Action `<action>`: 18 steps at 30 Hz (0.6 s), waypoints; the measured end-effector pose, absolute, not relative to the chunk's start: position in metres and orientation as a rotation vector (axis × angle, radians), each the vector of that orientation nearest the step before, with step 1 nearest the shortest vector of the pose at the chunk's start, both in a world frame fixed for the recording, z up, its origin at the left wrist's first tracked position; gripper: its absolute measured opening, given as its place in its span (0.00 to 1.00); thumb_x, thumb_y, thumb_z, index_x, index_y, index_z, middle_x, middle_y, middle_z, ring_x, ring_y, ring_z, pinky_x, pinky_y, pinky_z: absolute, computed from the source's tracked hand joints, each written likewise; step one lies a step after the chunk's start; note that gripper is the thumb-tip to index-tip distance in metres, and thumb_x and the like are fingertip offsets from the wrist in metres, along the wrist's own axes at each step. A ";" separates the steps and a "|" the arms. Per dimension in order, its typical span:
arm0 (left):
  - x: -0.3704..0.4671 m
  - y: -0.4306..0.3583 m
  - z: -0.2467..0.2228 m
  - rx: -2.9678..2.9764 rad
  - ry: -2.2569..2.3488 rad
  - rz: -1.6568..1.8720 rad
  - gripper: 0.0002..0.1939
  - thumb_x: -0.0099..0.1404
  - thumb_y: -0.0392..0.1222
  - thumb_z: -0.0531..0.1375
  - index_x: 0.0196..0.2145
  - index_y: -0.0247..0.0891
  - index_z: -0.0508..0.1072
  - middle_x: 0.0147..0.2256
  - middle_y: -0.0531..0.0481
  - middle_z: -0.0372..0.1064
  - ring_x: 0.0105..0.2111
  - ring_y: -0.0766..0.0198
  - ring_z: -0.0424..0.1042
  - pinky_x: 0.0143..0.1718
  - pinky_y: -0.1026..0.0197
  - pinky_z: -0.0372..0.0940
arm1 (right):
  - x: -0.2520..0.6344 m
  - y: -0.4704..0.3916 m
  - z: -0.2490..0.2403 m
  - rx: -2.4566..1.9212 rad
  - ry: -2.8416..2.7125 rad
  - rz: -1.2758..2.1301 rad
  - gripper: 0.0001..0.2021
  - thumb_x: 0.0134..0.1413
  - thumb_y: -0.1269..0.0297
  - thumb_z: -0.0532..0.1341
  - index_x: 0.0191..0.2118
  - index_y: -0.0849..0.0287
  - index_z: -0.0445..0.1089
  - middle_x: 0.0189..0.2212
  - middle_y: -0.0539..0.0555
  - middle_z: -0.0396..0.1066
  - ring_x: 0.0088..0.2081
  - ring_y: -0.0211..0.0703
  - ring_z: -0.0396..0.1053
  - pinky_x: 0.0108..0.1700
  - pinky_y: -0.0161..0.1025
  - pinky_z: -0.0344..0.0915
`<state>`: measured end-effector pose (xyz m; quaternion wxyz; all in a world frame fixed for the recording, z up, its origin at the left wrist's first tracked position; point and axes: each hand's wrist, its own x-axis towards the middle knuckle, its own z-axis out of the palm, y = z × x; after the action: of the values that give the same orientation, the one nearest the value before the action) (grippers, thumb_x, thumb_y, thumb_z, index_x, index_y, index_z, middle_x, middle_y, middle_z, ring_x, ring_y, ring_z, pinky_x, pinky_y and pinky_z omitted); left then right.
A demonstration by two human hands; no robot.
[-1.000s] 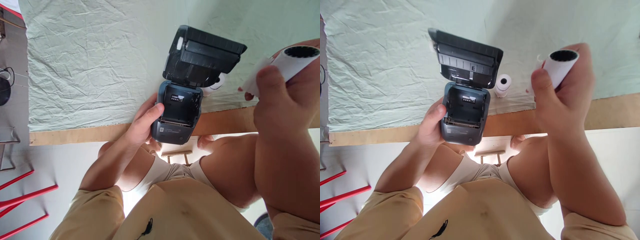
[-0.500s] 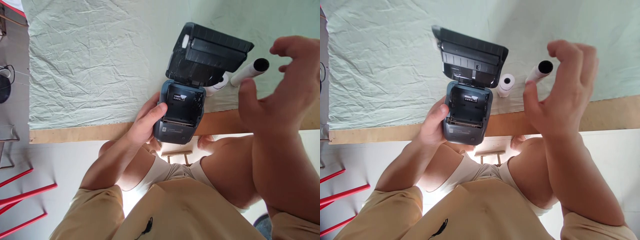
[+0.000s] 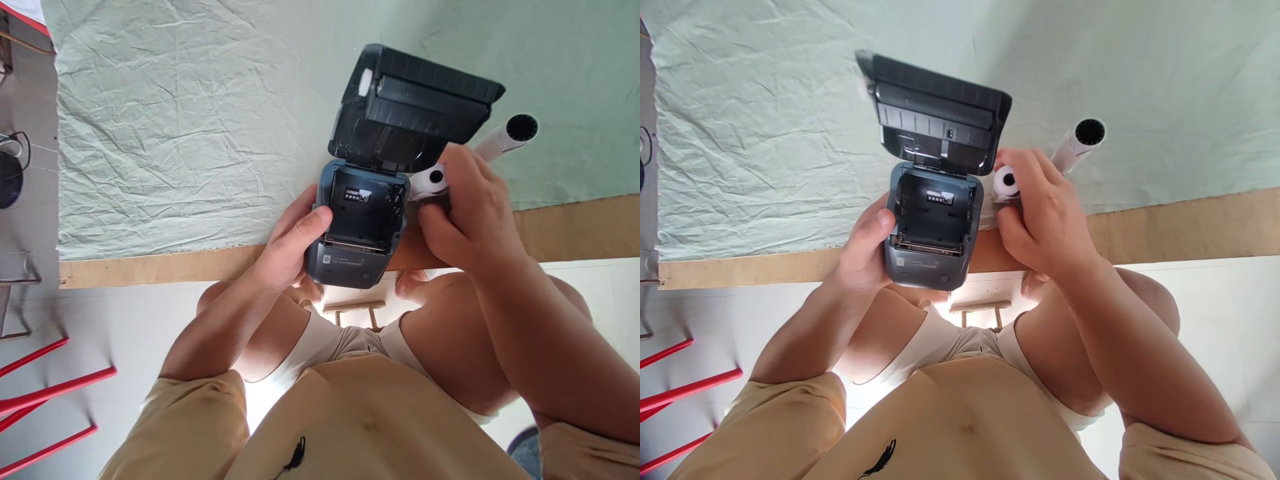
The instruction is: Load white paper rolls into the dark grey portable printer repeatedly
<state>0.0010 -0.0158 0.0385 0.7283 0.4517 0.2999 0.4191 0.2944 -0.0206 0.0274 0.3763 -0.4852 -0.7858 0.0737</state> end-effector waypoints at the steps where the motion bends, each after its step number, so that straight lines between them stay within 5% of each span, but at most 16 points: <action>1: 0.002 -0.016 0.039 0.996 0.659 0.937 0.32 0.86 0.74 0.66 0.59 0.43 0.91 0.45 0.42 0.91 0.37 0.52 0.90 0.30 0.57 0.76 | 0.295 -0.021 0.029 -1.234 -2.029 0.168 0.29 0.66 0.75 0.67 0.69 0.46 0.74 0.57 0.58 0.87 0.53 0.53 0.87 0.51 0.46 0.83; 4: 0.003 -0.016 0.041 0.975 0.709 0.942 0.30 0.84 0.73 0.69 0.56 0.43 0.90 0.47 0.42 0.92 0.45 0.47 0.93 0.37 0.55 0.81 | 0.293 -0.023 0.025 -1.278 -1.988 0.115 0.25 0.72 0.66 0.72 0.70 0.48 0.75 0.55 0.61 0.82 0.54 0.57 0.86 0.49 0.47 0.83; 9: 0.002 -0.015 0.044 0.944 0.789 0.840 0.37 0.73 0.79 0.77 0.58 0.44 0.87 0.49 0.42 0.93 0.53 0.40 0.93 0.40 0.50 0.83 | 0.288 -0.026 0.017 -1.366 -1.947 0.122 0.29 0.71 0.71 0.67 0.73 0.46 0.69 0.58 0.60 0.83 0.52 0.56 0.85 0.51 0.49 0.83; 14: 0.001 -0.015 0.042 0.960 0.723 0.880 0.34 0.78 0.78 0.72 0.57 0.44 0.85 0.46 0.41 0.91 0.49 0.42 0.94 0.39 0.50 0.83 | 0.287 -0.023 0.023 -1.295 -1.864 0.075 0.30 0.64 0.69 0.68 0.69 0.44 0.71 0.56 0.57 0.86 0.50 0.53 0.86 0.49 0.49 0.84; 18: 0.002 -0.015 0.041 0.978 0.752 0.856 0.38 0.76 0.82 0.74 0.59 0.44 0.87 0.44 0.43 0.90 0.44 0.45 0.91 0.42 0.47 0.84 | 0.291 -0.028 0.043 -1.284 -1.603 0.149 0.27 0.67 0.51 0.71 0.68 0.42 0.71 0.57 0.59 0.81 0.48 0.57 0.86 0.43 0.55 0.84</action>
<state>0.0024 -0.0153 0.0414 0.7311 0.4445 0.3416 0.3889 0.2909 -0.0281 0.0427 0.5152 -0.5343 -0.6673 0.0619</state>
